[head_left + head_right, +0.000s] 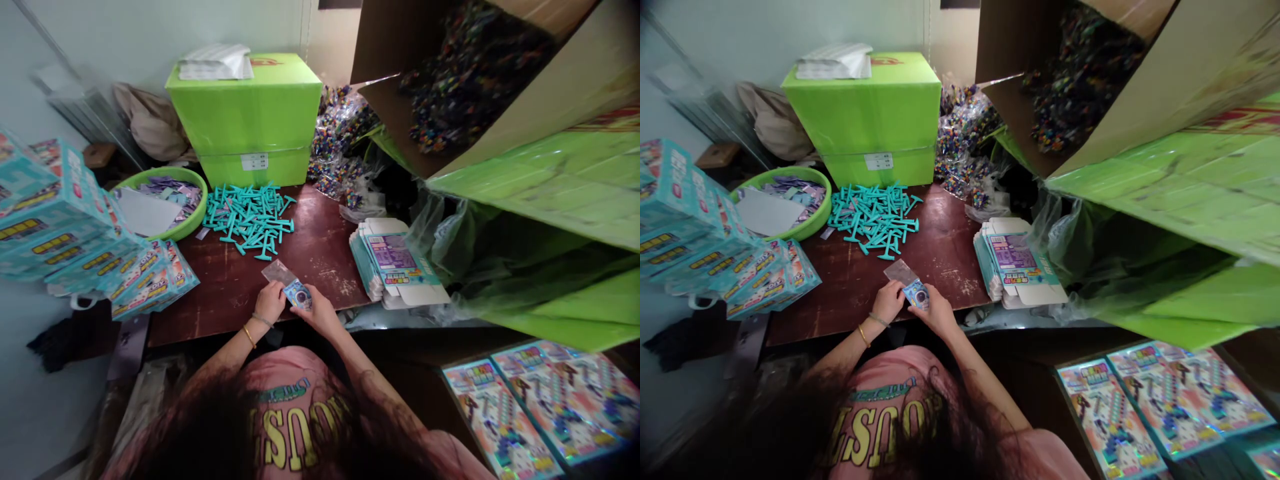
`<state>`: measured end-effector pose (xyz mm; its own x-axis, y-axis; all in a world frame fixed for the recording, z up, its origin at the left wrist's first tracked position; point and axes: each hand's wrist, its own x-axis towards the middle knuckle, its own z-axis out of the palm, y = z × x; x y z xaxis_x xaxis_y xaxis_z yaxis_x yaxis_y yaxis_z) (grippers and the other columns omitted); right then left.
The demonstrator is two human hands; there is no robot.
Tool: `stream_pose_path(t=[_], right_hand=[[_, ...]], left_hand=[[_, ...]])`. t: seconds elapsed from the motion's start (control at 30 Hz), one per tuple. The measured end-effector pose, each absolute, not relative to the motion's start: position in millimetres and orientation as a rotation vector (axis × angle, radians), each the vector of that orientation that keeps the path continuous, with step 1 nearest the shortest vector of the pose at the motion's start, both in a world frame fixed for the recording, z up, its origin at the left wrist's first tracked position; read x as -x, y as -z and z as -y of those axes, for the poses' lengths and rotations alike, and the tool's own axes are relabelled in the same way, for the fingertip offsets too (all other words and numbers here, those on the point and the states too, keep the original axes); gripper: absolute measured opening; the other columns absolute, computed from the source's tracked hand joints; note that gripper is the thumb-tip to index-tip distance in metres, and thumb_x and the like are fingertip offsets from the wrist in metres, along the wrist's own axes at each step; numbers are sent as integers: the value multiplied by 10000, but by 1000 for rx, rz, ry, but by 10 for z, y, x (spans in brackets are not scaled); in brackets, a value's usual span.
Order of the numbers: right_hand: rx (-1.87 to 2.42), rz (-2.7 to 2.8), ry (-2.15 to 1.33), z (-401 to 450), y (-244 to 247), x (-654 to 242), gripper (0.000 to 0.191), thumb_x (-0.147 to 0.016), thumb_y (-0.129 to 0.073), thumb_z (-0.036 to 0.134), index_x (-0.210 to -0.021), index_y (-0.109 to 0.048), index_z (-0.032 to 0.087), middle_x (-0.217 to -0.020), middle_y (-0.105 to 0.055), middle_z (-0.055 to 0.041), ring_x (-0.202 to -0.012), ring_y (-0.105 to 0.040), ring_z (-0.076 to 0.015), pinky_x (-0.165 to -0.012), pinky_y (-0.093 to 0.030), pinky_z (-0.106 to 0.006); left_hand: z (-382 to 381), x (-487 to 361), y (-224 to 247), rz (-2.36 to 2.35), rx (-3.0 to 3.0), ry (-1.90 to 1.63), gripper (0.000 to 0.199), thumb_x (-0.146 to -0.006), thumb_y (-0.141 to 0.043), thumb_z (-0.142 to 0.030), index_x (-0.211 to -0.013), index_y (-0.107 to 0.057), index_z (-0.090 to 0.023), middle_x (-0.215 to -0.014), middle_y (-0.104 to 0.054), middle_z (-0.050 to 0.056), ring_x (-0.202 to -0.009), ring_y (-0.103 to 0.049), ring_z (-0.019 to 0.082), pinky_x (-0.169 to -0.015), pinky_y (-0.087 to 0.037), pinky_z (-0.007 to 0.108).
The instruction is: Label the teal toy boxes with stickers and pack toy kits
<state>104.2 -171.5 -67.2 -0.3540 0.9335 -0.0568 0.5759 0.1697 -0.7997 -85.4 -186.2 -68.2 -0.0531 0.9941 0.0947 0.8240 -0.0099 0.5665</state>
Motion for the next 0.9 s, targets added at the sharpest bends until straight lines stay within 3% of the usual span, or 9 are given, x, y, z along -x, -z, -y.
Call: stream_pose_path(t=[0.1,0.37,0.63,0.9], right_hand=[[1469,2089,-997,1778,695,-1023,840,-684,-832,390,-1428,-477,225,-1399,-585,-152,-1192,-640,-329,-987,-512,-446],[1354,1961,-1039,1769,668,-1003,537,-823,-666,252,-1349,-568,221,-1297,-667,-113,-1176,-655,-274,-1047,-495,-414],[1456,2004,-937,1787,662,-965,624,-786,-720,224,-1388,-559,259,-1331,-647,-105,-1193,-645,-300,-1021,-511,-440],[1390,1892,-977,1827,734,-885,412,-865,-643,283,-1267,-619,194,-1231,-681,-125,-1110,-668,-275,-994,-516,-413]], left_hand=[[1856,862,675,-1940,-1896,-680,167,-852,-555,-69,-823,-649,-204,-892,-668,48,-821,-634,186,-766,-472,291],[1906,873,679,-1957,-1895,-695,166,-907,-553,-108,-883,-690,-196,-893,-706,57,-825,-656,184,-783,-484,291],[1927,887,712,-1965,-1944,-675,166,-913,-562,-114,-900,-708,-193,-904,-718,62,-835,-663,186,-784,-494,292],[1945,908,733,-1949,-2045,-606,194,-934,-525,-114,-850,-685,-184,-857,-686,73,-820,-645,203,-765,-486,308]])
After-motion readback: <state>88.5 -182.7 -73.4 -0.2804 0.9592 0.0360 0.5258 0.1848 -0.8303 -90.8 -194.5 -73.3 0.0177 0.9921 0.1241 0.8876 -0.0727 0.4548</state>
